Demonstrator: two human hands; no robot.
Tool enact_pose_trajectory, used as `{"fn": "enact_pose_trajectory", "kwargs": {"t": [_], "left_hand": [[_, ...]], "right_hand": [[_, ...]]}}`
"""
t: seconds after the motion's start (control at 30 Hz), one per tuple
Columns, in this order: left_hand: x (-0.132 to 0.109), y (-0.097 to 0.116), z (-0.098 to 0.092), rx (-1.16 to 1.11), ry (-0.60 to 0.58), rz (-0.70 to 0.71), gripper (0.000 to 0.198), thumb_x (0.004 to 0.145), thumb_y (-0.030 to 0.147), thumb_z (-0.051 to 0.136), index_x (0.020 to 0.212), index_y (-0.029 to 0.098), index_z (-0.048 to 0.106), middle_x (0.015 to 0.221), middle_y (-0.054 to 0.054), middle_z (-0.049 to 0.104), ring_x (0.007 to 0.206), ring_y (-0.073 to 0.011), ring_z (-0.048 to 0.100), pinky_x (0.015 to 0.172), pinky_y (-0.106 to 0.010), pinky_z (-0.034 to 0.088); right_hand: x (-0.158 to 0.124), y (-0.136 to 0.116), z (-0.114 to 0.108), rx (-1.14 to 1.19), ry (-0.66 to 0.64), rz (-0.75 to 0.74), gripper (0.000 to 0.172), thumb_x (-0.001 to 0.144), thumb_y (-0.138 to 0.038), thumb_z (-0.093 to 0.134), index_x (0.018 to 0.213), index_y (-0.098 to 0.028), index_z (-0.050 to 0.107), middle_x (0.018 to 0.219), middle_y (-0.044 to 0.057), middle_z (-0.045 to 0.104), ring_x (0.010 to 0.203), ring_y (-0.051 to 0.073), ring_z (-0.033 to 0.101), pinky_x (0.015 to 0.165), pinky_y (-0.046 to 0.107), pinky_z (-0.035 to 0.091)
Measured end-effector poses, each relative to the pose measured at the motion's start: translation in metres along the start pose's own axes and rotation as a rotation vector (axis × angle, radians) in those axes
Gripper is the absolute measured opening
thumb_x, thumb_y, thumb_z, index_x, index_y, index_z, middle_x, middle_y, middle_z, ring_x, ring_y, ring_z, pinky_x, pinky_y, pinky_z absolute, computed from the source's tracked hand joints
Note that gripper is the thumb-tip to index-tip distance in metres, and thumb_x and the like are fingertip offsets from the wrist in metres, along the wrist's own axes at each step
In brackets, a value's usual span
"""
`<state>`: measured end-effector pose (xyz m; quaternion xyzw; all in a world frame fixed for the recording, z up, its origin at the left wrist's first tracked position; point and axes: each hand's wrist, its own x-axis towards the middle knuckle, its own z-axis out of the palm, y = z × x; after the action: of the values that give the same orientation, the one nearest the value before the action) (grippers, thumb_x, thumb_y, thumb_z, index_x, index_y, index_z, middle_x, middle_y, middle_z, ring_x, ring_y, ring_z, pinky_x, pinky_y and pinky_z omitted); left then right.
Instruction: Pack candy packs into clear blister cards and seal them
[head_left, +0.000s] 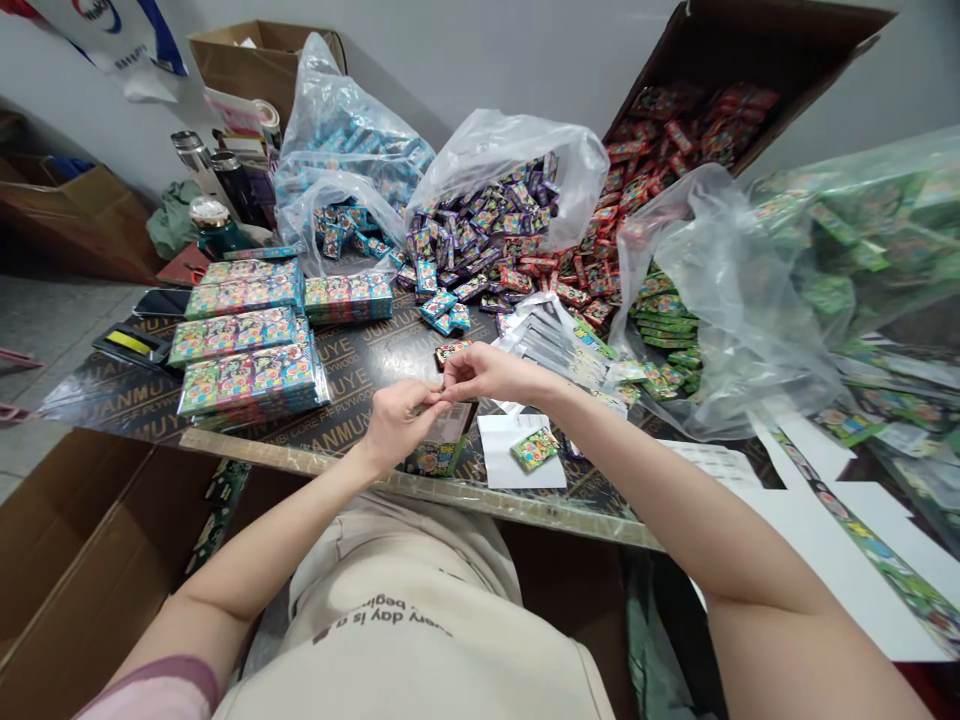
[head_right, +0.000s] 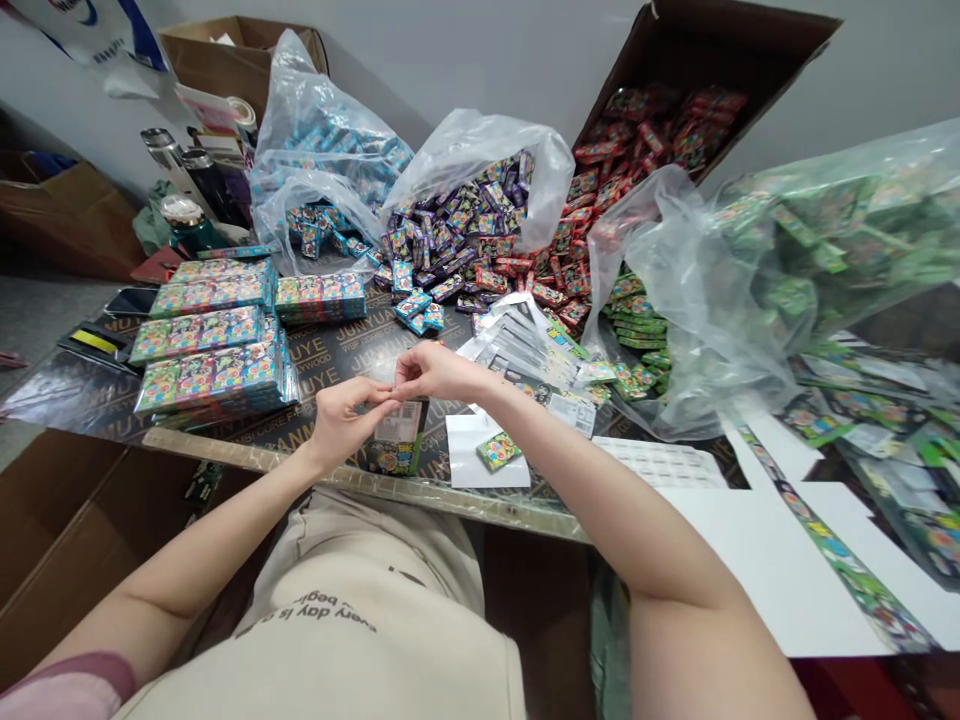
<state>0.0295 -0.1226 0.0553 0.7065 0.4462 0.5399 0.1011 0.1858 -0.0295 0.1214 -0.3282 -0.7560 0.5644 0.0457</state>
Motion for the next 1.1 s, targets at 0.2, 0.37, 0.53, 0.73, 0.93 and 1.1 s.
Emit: {"fn": "enact_pose_trajectory", "kwargs": {"t": [0.2,0.37,0.53,0.73,0.93,1.1], "left_hand": [[-0.002,-0.001,0.003,0.121,-0.07,0.08,0.01,0.087,0.024,0.058,0.085,0.017,0.066,0.077,-0.005,0.069,0.071,-0.0153,0.064,0.067,-0.026,0.05],[0.001,-0.011,-0.008,0.269,-0.268,0.165,0.031,0.092,0.018,0.041,0.113,0.023,0.064,0.089,-0.006,0.063,0.08,-0.0152,0.06,0.071,-0.026,0.049],[0.004,-0.039,-0.027,0.382,-0.268,0.08,0.04,0.085,0.032,0.059,0.124,0.023,0.058,0.111,-0.014,0.06,0.109,-0.0321,0.055,0.095,-0.049,0.044],[0.005,-0.051,0.009,0.526,-0.938,0.182,0.087,0.049,0.017,0.086,0.129,0.024,0.051,0.145,-0.019,0.038,0.136,-0.0423,0.027,0.107,-0.07,0.005],[0.023,-0.067,0.045,0.604,-1.291,0.08,0.094,0.032,0.023,0.09,0.118,0.013,0.055,0.123,-0.023,0.055,0.117,-0.0419,0.046,0.101,-0.061,0.025],[0.036,-0.076,0.042,0.475,-1.347,0.003,0.076,0.037,0.033,0.09,0.103,0.014,0.059,0.1,-0.015,0.065,0.092,-0.0324,0.059,0.079,-0.037,0.042]], "right_hand": [[0.005,0.022,0.018,0.521,0.225,0.088,0.035,0.045,-0.023,0.077,0.06,-0.019,0.045,0.053,-0.007,0.05,0.054,0.009,0.047,0.057,0.024,0.035],[-0.003,0.048,0.008,0.456,0.411,0.051,0.025,0.063,-0.026,0.068,0.084,-0.021,0.055,0.068,-0.003,0.06,0.061,0.012,0.054,0.06,0.026,0.041],[-0.04,0.117,-0.031,-0.49,0.658,0.089,0.016,0.077,-0.024,0.063,0.091,-0.017,0.068,0.093,0.009,0.066,0.089,0.021,0.055,0.08,0.034,0.04],[-0.063,0.177,-0.022,-0.811,0.526,0.298,0.015,0.074,-0.024,0.069,0.085,-0.015,0.073,0.091,0.012,0.063,0.094,0.026,0.052,0.081,0.035,0.035],[-0.067,0.184,0.001,-0.871,0.546,0.238,0.014,0.08,-0.017,0.057,0.072,-0.016,0.068,0.086,0.012,0.063,0.093,0.026,0.052,0.083,0.035,0.035],[-0.07,0.19,0.013,-0.893,0.583,0.165,0.02,0.083,-0.013,0.045,0.07,-0.017,0.059,0.08,0.013,0.062,0.077,0.024,0.056,0.07,0.031,0.039]]}}
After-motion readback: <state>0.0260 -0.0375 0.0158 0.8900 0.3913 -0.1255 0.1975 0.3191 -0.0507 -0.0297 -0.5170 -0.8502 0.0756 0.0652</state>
